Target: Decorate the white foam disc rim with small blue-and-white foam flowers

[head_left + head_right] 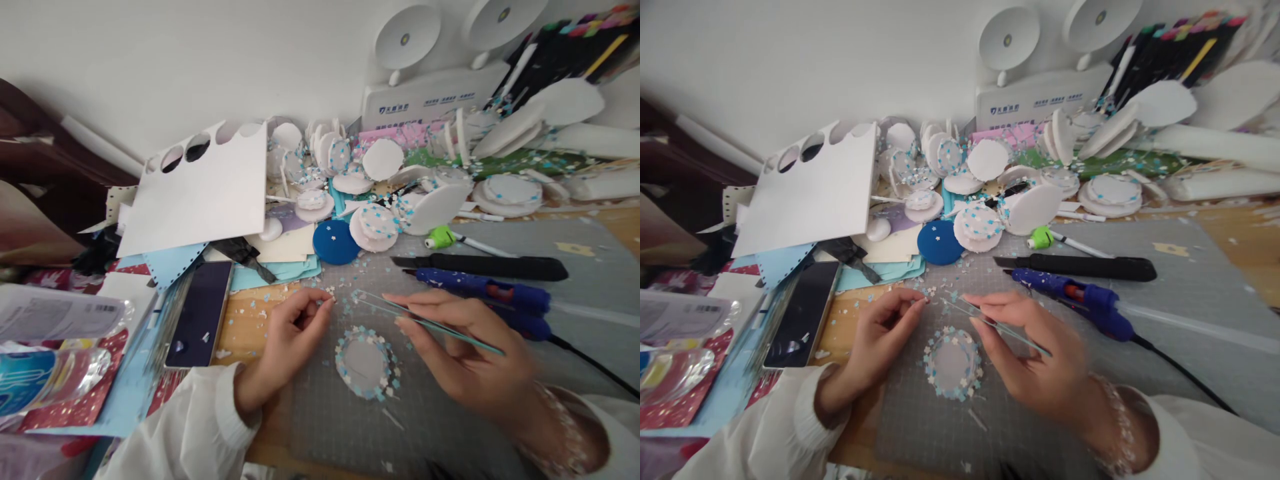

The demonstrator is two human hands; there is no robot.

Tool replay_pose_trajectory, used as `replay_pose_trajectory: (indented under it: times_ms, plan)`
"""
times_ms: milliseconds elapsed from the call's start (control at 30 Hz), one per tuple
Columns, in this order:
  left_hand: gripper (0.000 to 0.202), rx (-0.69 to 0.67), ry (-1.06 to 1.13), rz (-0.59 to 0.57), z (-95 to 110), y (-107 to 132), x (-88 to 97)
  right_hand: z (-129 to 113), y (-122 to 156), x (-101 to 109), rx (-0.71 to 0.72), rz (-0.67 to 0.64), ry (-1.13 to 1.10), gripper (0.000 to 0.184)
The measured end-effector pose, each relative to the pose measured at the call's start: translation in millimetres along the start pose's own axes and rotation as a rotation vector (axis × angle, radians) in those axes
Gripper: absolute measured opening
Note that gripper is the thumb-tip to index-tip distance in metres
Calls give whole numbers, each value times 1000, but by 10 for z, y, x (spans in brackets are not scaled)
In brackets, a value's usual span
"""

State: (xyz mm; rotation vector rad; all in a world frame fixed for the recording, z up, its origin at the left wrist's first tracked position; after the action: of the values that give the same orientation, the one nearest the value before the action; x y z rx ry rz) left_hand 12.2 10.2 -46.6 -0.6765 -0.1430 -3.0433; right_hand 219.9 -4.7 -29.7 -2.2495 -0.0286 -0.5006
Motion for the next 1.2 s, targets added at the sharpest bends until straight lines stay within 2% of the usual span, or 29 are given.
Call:
replay_pose_trajectory:
  times_ms: [100, 367, 500, 633, 733, 833, 1033, 1200]
  plan:
    - [16, -15, -24, 41, -1, -6, 10, -3, 34, 20, 7, 34, -20, 34]
    - [13, -31, -124, 15, 7, 16, -21, -53, 4, 54, -30, 77, -83, 40]
    - [14, -17, -142, 8, 10, 23, -25, -62, 2, 51, -10, 40, -53, 40]
    - [28, -19, -104, 5, 14, 26, -10, -43, 20, 34, -9, -2, -46, 38]
    - [23, -30, -46, 3, 16, 35, 12, -45, 18, 16, 19, -49, -53, 35]
    - [15, -56, 20, -37, 16, 50, 15, -59, 7, -5, 36, -85, -53, 32]
    - [16, -115, -1, -115, 3, 66, -38, -85, 11, -45, 46, -112, -89, 31]
    - [20, -46, 12, -136, -17, 51, -48, -62, 1, -27, -19, -44, -124, 33]
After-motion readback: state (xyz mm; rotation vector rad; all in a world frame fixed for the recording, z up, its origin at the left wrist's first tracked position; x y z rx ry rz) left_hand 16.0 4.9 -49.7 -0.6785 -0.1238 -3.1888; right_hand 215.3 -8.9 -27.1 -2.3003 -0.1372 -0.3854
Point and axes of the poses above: each hand's wrist, its own y-axis away from the middle knuckle, its own x-axis out of the back of the hand, z = x × y, the point moved 3 cm from there along -y, towards the middle knuckle, and after that the axes turned 11 degrees about x, right-handed, at the moved point
